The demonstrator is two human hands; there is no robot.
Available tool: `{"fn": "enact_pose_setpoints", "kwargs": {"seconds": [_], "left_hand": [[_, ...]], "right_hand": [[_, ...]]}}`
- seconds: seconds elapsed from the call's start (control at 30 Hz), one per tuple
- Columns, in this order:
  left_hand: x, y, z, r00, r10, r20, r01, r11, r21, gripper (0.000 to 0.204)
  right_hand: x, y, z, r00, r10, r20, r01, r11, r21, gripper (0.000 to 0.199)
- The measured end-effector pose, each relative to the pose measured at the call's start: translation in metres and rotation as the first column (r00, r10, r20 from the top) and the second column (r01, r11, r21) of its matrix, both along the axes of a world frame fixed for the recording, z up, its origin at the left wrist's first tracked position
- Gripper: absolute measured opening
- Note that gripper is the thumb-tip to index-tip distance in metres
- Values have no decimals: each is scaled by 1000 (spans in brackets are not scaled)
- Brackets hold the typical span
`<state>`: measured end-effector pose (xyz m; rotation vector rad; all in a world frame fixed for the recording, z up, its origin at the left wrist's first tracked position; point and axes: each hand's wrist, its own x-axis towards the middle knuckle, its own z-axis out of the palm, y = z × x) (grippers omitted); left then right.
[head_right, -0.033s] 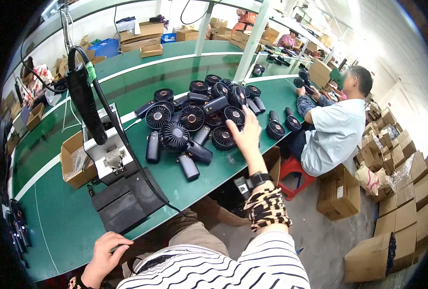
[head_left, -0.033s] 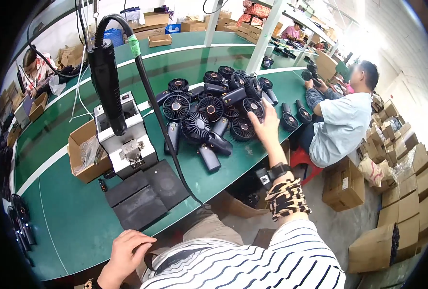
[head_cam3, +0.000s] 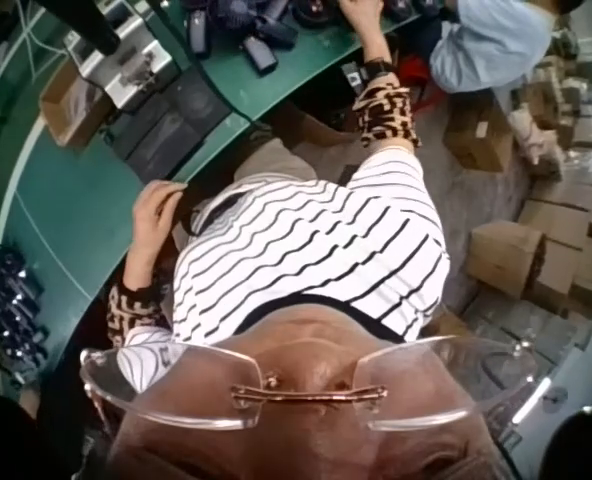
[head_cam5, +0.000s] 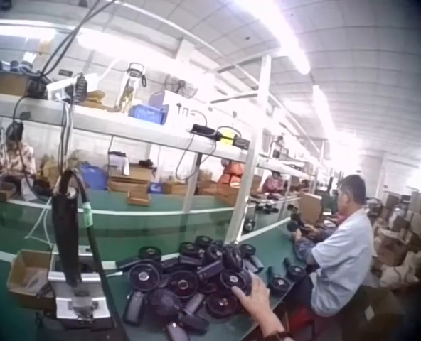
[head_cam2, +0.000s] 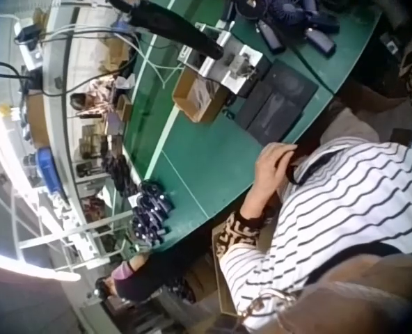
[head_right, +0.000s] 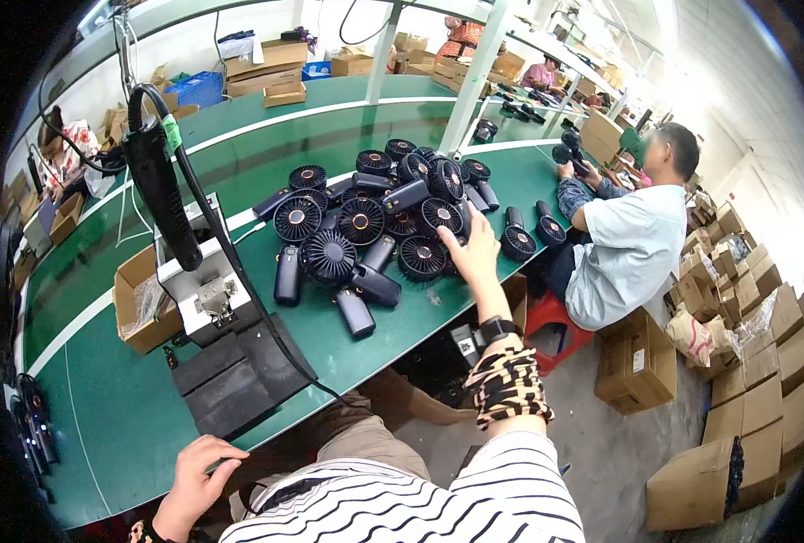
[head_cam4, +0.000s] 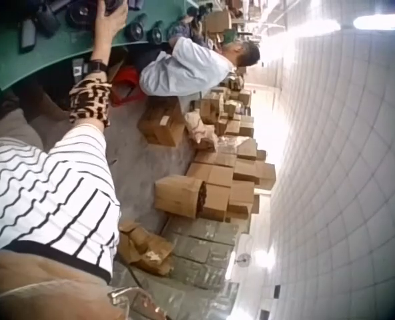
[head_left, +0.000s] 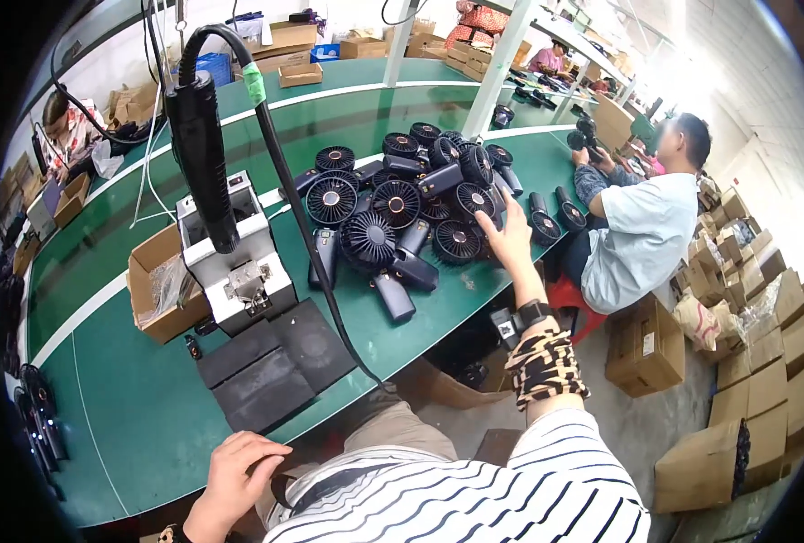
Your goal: Assembling the housing and components of portable hand fans using an electric screwdriver.
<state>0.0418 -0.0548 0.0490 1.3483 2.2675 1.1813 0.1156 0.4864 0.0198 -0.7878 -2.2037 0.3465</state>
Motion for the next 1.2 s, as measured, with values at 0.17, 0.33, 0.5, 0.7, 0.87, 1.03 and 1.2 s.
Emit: {"fn": "enact_pose_setpoints", "kwargs": {"seconds": [0.17, 0.33, 0.5, 0.7, 0.87, 1.03, 1.2], "left_hand": [[0, 15, 3, 996, -92, 21, 93, 995, -33, 13], [-4, 37, 9, 980, -200, -20, 199, 978, -57, 13], [-10, 57, 13, 940, -338, -52, 331, 937, -110, 15], [-6, 54, 10, 948, -310, -71, 302, 948, -96, 16], [-20, 70, 15, 997, -77, -7, 77, 991, 111, 20], [-45, 112, 7, 927, -7, 374, -99, 960, 263, 79], [-47, 119, 8, 798, -129, 589, -95, 938, 334, 78]], "right_hand": [[13, 68, -45, 971, 218, 101, -152, 882, -446, 77], [-8, 6, -31, 983, 111, 146, -61, 949, -310, 88], [-46, -48, -13, 965, -19, 263, 17, 1000, 10, 72], [-44, -64, -8, 995, 81, 64, -95, 964, 247, 42], [-59, -115, 7, 661, 248, -708, -689, 574, -442, 30], [-81, -230, 31, 367, 87, -926, -918, -125, -376, 34], [-68, -257, 27, 425, 308, -851, -855, -172, -489, 64]]}}
